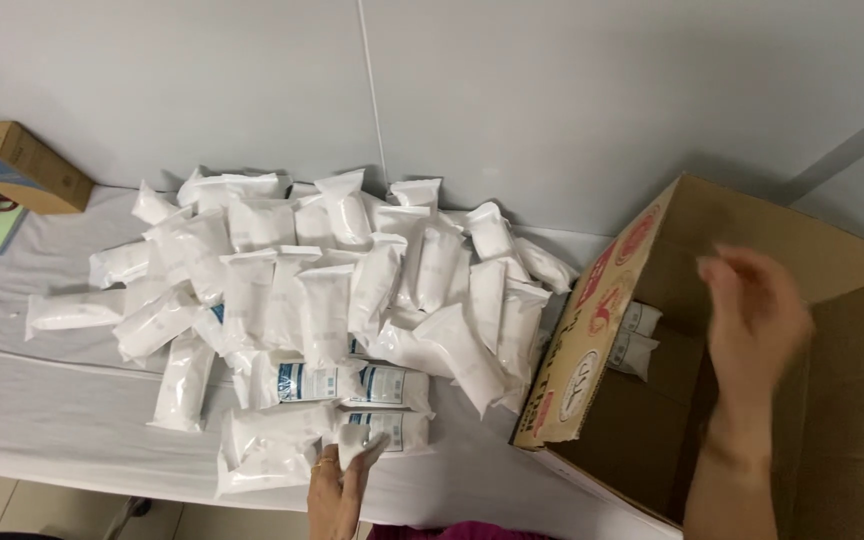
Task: Packing individual medical supply packets into a cardboard box.
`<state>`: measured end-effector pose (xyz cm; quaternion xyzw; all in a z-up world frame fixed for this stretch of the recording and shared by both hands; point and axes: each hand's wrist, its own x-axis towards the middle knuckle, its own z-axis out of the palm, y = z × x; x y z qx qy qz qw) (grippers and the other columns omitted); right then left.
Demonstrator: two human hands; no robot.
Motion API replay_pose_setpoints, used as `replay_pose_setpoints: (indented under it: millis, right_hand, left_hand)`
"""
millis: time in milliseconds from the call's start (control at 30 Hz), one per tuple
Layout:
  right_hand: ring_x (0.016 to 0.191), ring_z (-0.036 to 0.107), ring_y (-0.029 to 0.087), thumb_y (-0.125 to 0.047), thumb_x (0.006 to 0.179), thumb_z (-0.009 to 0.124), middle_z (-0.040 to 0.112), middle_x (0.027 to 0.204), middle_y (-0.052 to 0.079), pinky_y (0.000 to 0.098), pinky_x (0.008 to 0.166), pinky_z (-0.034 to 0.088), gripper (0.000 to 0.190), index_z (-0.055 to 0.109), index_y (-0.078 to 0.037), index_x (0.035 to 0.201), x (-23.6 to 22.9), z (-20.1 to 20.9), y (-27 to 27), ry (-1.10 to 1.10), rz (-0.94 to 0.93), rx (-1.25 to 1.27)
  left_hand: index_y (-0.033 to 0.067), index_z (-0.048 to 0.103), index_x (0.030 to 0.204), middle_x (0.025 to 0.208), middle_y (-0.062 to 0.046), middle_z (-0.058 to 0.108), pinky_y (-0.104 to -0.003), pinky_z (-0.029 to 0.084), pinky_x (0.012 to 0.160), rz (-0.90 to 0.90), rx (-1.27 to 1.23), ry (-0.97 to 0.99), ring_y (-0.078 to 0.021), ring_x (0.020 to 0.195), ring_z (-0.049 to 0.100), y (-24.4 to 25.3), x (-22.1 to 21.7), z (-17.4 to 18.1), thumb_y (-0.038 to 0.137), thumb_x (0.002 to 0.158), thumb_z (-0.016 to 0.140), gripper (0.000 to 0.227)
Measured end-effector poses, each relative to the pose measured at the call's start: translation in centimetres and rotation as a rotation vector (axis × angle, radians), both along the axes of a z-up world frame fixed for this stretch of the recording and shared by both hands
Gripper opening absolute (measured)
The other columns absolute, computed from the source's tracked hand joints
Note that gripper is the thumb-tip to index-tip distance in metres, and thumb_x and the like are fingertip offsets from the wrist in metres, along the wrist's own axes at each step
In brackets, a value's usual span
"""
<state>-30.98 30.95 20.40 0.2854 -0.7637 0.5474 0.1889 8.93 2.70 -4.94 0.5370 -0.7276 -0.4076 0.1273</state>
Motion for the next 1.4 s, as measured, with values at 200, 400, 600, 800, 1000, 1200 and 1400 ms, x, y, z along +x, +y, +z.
replay_pose_setpoints:
  millis: [200, 400, 600, 800, 1000, 1200, 1400]
  right_hand:
    - [0.079, 0.073, 0.013, -0.022, 0.095, 0.065, 0.075, 0.092, 0.001, 0.0337, 0.078, 0.062, 0.012, 0.07, -0.011, 0.099, 19.0, -1.2, -5.2, 0.053, 0.593, 0.091]
    - [0.116, 0.057, 0.033, -0.032, 0.073, 0.09, 0.059, 0.131, 0.019, 0.0449, 0.094, 0.047, 0.085, 0.051, 0.008, 0.137, 22.7, -11.2, -15.9, -0.222, 0.878, 0.295]
    - [0.103, 0.071, 0.026, -0.049, 0.09, 0.075, 0.076, 0.11, 0.012, 0.0442, 0.1, 0.055, 0.057, 0.07, -0.004, 0.124, 21.5, -20.3, -16.2, -0.685, 0.982, 0.606]
    - [0.104, 0.065, 0.015, -0.03, 0.1, 0.064, 0.069, 0.11, 0.004, 0.0304, 0.091, 0.055, 0.039, 0.061, -0.008, 0.132, 21.4, -21.0, -16.9, -1.265, 0.888, 0.315]
    - [0.093, 0.066, 0.027, -0.033, 0.1, 0.058, 0.069, 0.103, 0.011, 0.0367, 0.077, 0.056, 0.036, 0.065, -0.011, 0.128, 19.5, -20.1, -18.0, -0.911, 0.728, 0.652]
    - [0.121, 0.055, 0.033, -0.033, 0.083, 0.081, 0.056, 0.134, 0.017, 0.0485, 0.098, 0.049, 0.068, 0.052, -0.008, 0.139, 14.1, -24.2, -17.5, -0.275, 0.141, 0.696]
    - [0.134, 0.041, 0.033, -0.031, 0.076, 0.085, 0.037, 0.152, 0.016, 0.049, 0.11, 0.041, 0.1, 0.029, -0.015, 0.158, 13.1, -26.8, -16.3, -0.263, 0.019, 1.005]
  left_hand:
    - [-0.0014, 0.053, 0.133, 0.111, -0.017, 0.07, -0.035, 0.055, 0.078, 0.01, 0.318, 0.327, -0.0228, 0.091, 0.068, -1.8, 1.8, -3.7, 0.023, 0.09, 0.063, 0.051]
    - [0.0015, 0.075, 0.112, 0.089, -0.007, 0.072, -0.03, 0.046, 0.067, -0.221, 0.214, 0.313, -0.0178, 0.076, 0.059, -2.1, -0.5, 5.7, 0.012, 0.083, 0.075, 0.031]
    - [0.0018, 0.054, 0.132, 0.12, -0.013, 0.064, -0.038, 0.053, 0.089, -0.339, 0.434, 0.918, -0.0233, 0.113, 0.062, -4.0, -0.3, 11.2, 0.023, 0.083, 0.089, 0.063]
    - [0.0007, 0.04, 0.15, 0.151, -0.022, 0.05, -0.055, 0.037, 0.108, 0.397, 1.482, 1.22, -0.0419, 0.135, 0.048, 0.0, 0.0, -0.3, 0.072, 0.083, 0.056, 0.099]
    - [-0.0059, 0.05, 0.115, 0.104, -0.009, 0.047, -0.036, 0.039, 0.075, 0.018, 1.007, 0.826, -0.0222, 0.089, 0.044, 1.3, 0.2, -12.5, 0.045, 0.105, 0.056, 0.052]
    - [-0.0044, 0.067, 0.102, 0.076, -0.008, 0.056, -0.04, 0.041, 0.058, -0.104, 0.482, 0.443, -0.0218, 0.065, 0.049, -2.2, -0.1, -8.2, 0.036, 0.098, 0.065, 0.041]
    - [0.0076, 0.077, 0.107, 0.103, -0.022, 0.072, -0.053, 0.051, 0.085, -0.328, -0.035, -0.091, -0.0446, 0.096, 0.066, -2.7, 0.2, 1.5, 0.04, 0.099, 0.048, 0.044]
